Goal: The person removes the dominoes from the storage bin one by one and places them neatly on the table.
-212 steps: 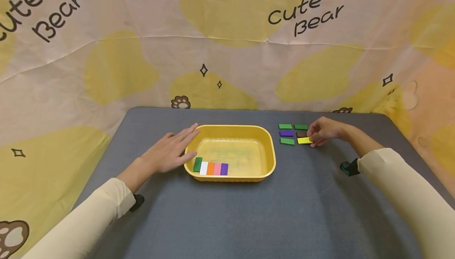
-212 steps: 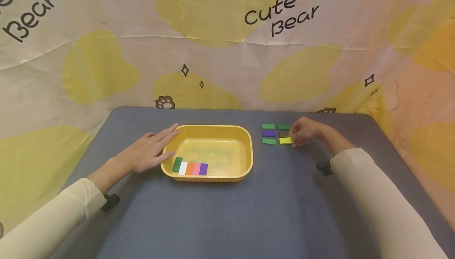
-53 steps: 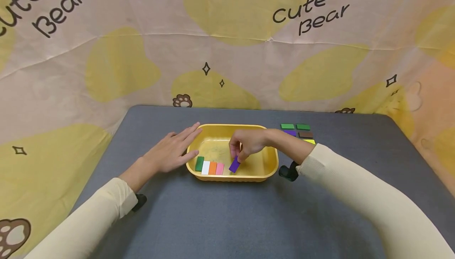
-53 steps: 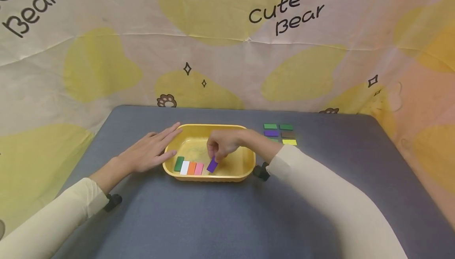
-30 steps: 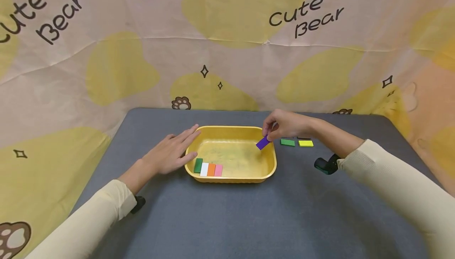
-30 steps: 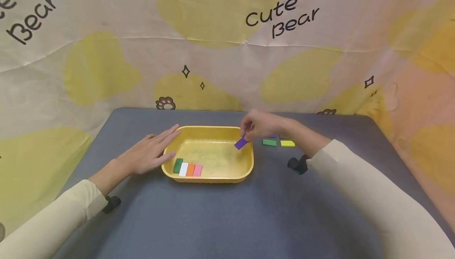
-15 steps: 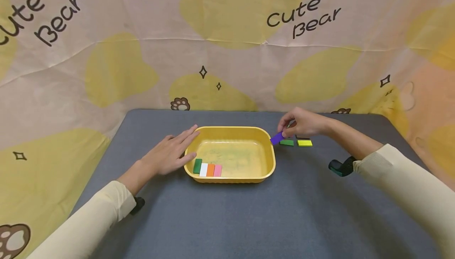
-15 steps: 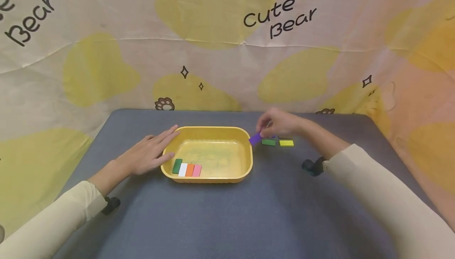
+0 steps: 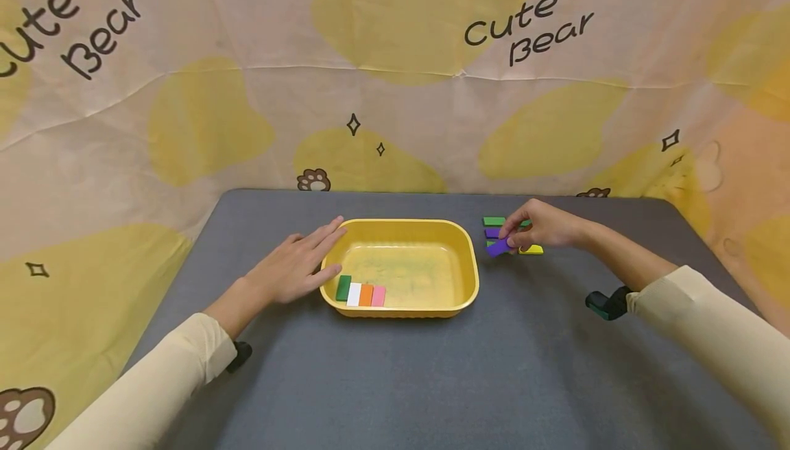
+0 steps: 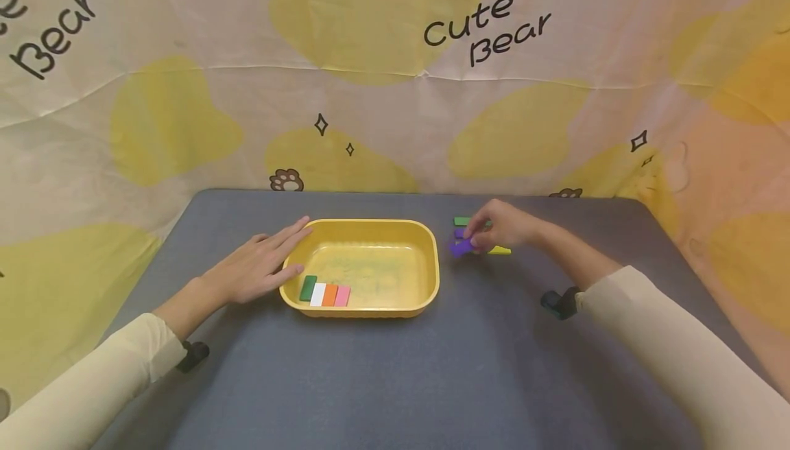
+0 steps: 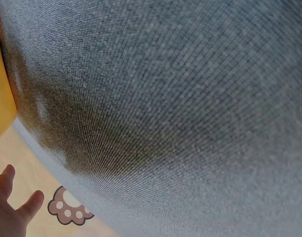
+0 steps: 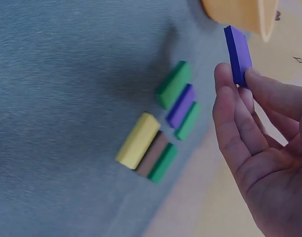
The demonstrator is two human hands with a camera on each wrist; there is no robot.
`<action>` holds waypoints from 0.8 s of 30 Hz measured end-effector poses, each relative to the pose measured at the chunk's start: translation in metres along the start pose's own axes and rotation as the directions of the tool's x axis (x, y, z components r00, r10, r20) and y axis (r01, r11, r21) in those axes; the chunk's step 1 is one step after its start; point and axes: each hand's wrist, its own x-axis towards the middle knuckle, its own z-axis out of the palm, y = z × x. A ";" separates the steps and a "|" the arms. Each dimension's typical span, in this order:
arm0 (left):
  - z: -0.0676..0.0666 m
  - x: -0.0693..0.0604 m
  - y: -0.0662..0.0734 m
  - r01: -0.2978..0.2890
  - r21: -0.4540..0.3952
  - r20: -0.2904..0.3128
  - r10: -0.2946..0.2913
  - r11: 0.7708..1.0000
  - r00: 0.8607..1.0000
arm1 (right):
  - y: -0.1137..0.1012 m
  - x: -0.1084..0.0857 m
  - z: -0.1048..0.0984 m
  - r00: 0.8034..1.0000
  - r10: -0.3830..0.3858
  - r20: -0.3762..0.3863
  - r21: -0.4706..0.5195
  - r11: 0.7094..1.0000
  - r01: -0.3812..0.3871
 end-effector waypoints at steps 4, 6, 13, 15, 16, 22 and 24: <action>0.001 0.001 0.000 -0.005 -0.001 -0.011 0.005 1.000 1.000 | 0.012 0.000 0.008 1.000 0.023 -0.005 0.037 0.999 -0.023; 0.001 0.001 0.000 0.001 0.001 -0.004 -0.001 1.000 1.000 | 0.017 0.000 0.012 0.999 0.040 -0.009 0.065 0.997 -0.039; 0.000 0.001 -0.001 0.009 0.000 0.016 -0.009 1.000 1.000 | 0.031 0.000 0.020 0.996 0.084 -0.011 0.084 0.993 -0.083; 0.000 0.001 0.000 0.010 -0.001 0.014 -0.010 1.000 1.000 | 0.033 0.000 0.021 0.996 0.086 -0.004 0.074 0.994 -0.086; -0.001 0.001 0.000 0.009 -0.001 0.011 -0.009 1.000 1.000 | 0.034 0.000 0.022 0.996 0.086 -0.001 0.070 0.994 -0.085; 0.000 0.001 -0.001 -0.014 -0.003 -0.007 0.014 1.000 1.000 | 0.036 -0.002 0.026 0.996 0.091 -0.002 0.087 0.992 -0.091; 0.000 0.001 -0.002 -0.011 -0.004 -0.001 0.011 1.000 1.000 | 0.035 -0.002 0.028 0.995 0.103 -0.004 0.106 0.989 -0.102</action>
